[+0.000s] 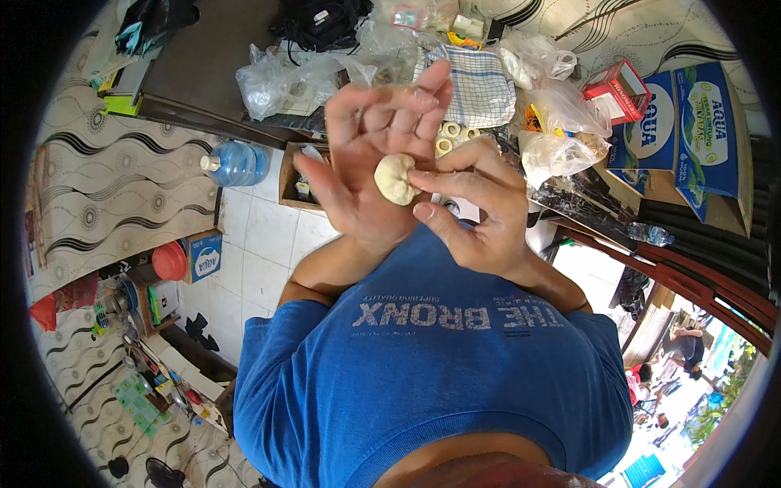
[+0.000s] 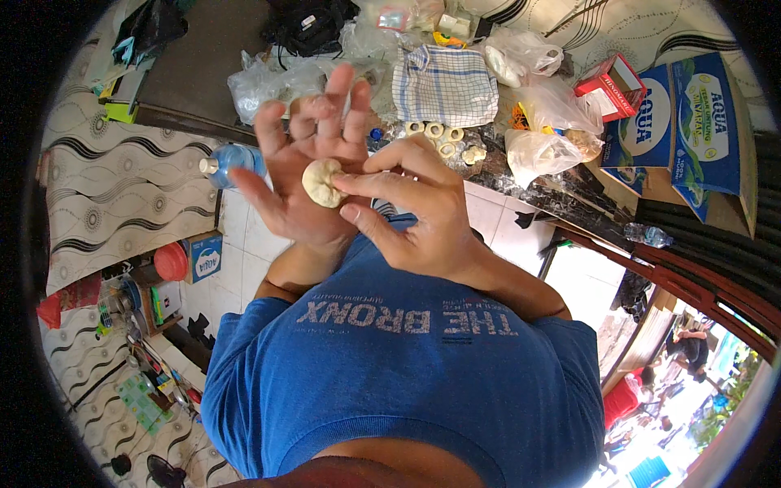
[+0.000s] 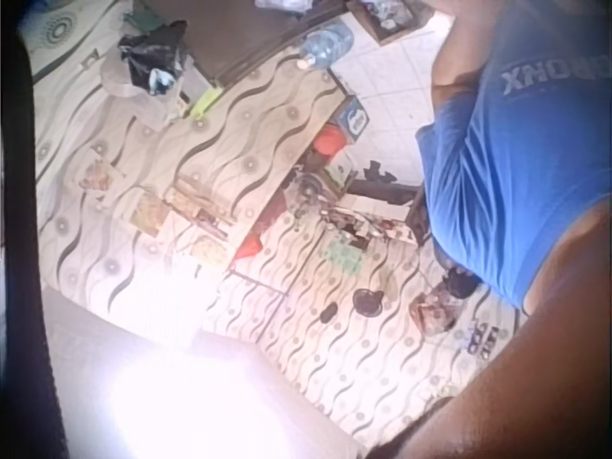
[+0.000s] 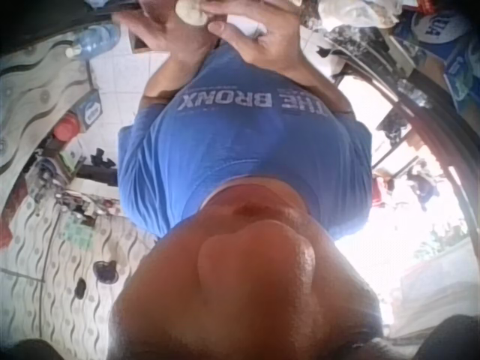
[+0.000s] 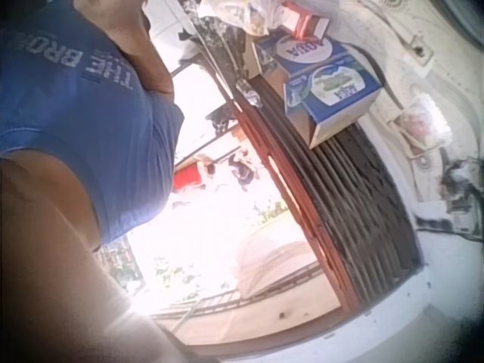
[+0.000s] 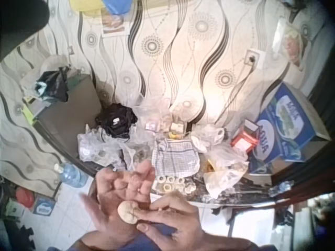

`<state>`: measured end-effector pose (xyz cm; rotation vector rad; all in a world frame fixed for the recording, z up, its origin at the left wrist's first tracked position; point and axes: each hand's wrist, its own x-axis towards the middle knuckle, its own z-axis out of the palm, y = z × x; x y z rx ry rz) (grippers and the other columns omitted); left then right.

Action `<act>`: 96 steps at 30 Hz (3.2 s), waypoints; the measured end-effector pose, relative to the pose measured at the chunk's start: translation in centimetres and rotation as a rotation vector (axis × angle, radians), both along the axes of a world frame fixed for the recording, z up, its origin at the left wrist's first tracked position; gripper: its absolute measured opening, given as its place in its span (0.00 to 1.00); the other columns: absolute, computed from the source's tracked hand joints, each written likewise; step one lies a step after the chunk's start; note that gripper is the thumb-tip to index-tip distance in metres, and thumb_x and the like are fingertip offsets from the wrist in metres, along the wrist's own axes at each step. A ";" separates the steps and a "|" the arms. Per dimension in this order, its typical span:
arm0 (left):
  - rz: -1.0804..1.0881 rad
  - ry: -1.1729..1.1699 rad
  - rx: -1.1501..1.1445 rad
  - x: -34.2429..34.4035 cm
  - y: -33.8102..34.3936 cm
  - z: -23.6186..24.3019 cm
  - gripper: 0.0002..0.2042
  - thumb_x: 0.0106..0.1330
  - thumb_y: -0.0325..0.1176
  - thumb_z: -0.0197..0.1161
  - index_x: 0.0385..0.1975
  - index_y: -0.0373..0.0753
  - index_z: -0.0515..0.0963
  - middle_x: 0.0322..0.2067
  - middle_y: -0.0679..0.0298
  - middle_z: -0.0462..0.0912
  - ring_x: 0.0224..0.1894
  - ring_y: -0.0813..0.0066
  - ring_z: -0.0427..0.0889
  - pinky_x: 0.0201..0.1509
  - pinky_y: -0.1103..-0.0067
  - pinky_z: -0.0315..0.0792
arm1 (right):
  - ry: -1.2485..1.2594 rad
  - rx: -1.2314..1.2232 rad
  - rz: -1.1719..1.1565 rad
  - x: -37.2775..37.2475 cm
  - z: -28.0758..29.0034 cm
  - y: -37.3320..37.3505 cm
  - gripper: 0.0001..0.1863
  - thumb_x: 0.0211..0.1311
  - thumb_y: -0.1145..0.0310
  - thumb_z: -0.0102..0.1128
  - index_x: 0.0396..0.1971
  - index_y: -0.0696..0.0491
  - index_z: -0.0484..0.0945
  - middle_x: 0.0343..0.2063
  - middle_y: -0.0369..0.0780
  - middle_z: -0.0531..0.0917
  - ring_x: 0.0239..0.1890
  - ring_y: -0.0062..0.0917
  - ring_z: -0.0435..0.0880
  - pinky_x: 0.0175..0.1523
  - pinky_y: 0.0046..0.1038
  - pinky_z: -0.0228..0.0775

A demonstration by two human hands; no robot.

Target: The person prepares dough by shaping it by hand and inserting a small blue plastic object into the center to form a ring.

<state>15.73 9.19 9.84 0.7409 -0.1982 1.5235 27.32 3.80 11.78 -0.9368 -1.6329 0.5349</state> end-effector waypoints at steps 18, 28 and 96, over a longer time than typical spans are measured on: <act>-0.375 0.127 -0.062 0.8 0.6 -1.5 0.40 0.71 0.69 0.25 0.61 0.35 0.63 0.61 0.43 0.70 0.74 0.49 0.56 0.77 0.59 0.49 | -0.163 0.031 -0.178 0.7 -0.6 0.4 0.08 0.48 0.77 0.73 0.30 0.54 0.84 0.27 0.36 0.77 0.32 0.27 0.75 0.37 0.26 0.67; -0.169 0.192 0.066 0.8 1.3 -2.5 0.37 0.73 0.67 0.29 0.61 0.37 0.64 0.60 0.42 0.70 0.74 0.47 0.55 0.77 0.57 0.50 | -0.165 0.092 -0.199 0.7 -0.7 0.4 0.07 0.47 0.78 0.71 0.27 0.54 0.84 0.26 0.37 0.78 0.30 0.30 0.74 0.35 0.29 0.66; -0.448 0.124 -0.286 1.4 1.0 -3.3 0.33 0.77 0.60 0.28 0.58 0.43 0.74 0.62 0.49 0.73 0.71 0.51 0.62 0.74 0.56 0.56 | -0.171 0.042 -0.316 0.9 -2.2 -0.4 0.11 0.46 0.71 0.76 0.31 0.53 0.84 0.26 0.36 0.76 0.31 0.31 0.75 0.36 0.30 0.66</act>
